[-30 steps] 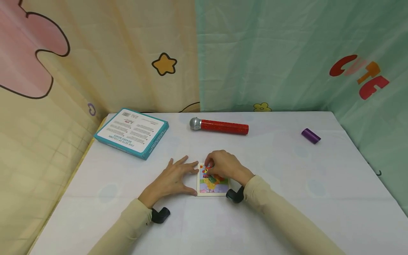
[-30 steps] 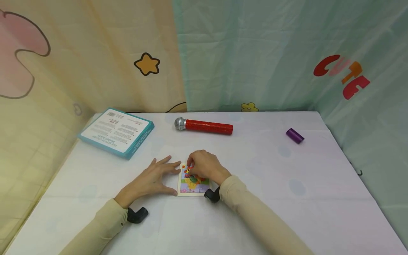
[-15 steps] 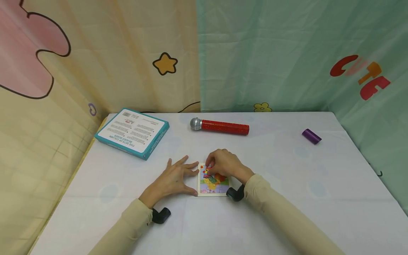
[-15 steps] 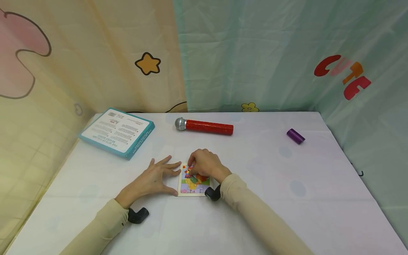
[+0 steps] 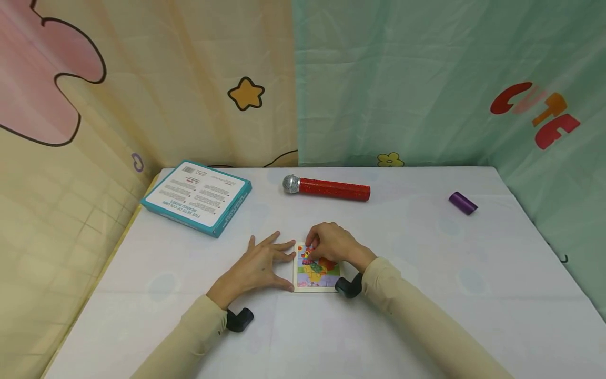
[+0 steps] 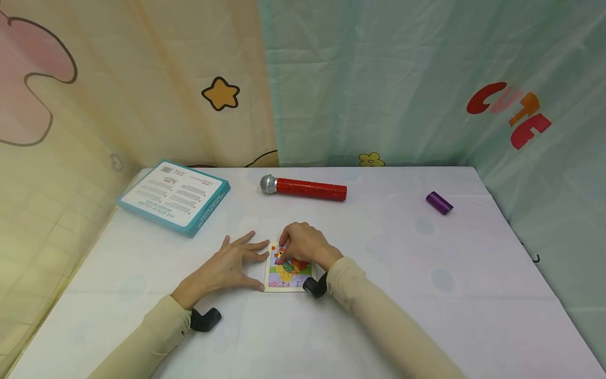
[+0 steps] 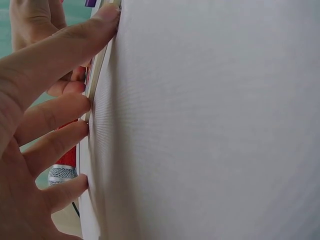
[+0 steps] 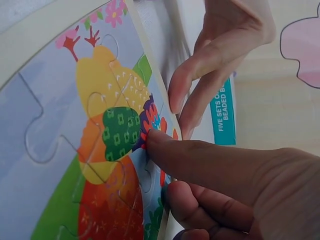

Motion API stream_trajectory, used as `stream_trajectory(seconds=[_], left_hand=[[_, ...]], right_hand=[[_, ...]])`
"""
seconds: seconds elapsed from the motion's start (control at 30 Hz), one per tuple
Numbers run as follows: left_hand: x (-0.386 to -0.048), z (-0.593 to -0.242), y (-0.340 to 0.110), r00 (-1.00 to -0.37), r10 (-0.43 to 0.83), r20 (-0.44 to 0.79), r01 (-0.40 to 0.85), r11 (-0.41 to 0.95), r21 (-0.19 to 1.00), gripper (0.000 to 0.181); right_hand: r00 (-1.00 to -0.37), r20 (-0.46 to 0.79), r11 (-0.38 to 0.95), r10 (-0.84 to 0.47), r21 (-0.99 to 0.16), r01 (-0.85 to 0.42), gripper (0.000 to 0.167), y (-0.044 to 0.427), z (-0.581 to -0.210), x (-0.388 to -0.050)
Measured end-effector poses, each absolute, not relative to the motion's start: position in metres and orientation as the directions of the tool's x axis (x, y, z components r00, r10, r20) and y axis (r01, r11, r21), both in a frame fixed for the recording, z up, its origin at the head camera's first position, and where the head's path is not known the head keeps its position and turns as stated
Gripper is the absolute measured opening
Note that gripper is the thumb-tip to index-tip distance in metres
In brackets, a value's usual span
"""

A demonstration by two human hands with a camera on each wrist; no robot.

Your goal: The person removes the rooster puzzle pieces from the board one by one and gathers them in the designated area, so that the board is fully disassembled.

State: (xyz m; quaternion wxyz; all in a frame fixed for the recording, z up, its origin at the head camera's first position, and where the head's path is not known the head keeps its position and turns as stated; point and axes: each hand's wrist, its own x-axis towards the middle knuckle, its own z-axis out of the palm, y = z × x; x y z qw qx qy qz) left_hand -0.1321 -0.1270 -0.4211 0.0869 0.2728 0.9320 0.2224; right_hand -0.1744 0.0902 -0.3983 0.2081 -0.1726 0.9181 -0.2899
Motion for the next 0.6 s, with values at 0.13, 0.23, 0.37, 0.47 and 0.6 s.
stream_trajectory(seconds=[0.13, 0.23, 0.37, 0.47, 0.6], left_hand=[[-0.1324, -0.4214, -0.1274, -0.836, 0.546, -0.044, 0.469, 0.755, 0.459, 0.073], [-0.1327, -0.4217, -0.1277, -0.837, 0.545, -0.045, 0.466, 0.755, 0.461, 0.073], [-0.1329, -0.4219, -0.1278, -0.838, 0.544, -0.045, 0.465, 0.754, 0.464, 0.073], [-0.1330, -0.4219, -0.1276, -0.839, 0.542, -0.047, 0.462, 0.755, 0.465, 0.073], [-0.1331, -0.4216, -0.1273, -0.839, 0.541, -0.053, 0.458, 0.756, 0.468, 0.073]], right_hand=[[-0.845, -0.286, 0.758, -0.452, -0.623, -0.194, 0.021, 0.0903, -0.3990, -0.1751], [-0.838, -0.274, 0.740, -0.471, -0.640, -0.207, 0.021, 0.0906, -0.4002, -0.1756], [-0.833, -0.232, 0.732, -0.502, -0.628, -0.266, 0.021, 0.0910, -0.4012, -0.1763], [-0.826, -0.207, 0.725, -0.524, -0.618, -0.305, 0.022, 0.0916, -0.4017, -0.1767], [-0.818, -0.195, 0.707, -0.542, -0.632, -0.318, 0.022, 0.0931, -0.4025, -0.1770]])
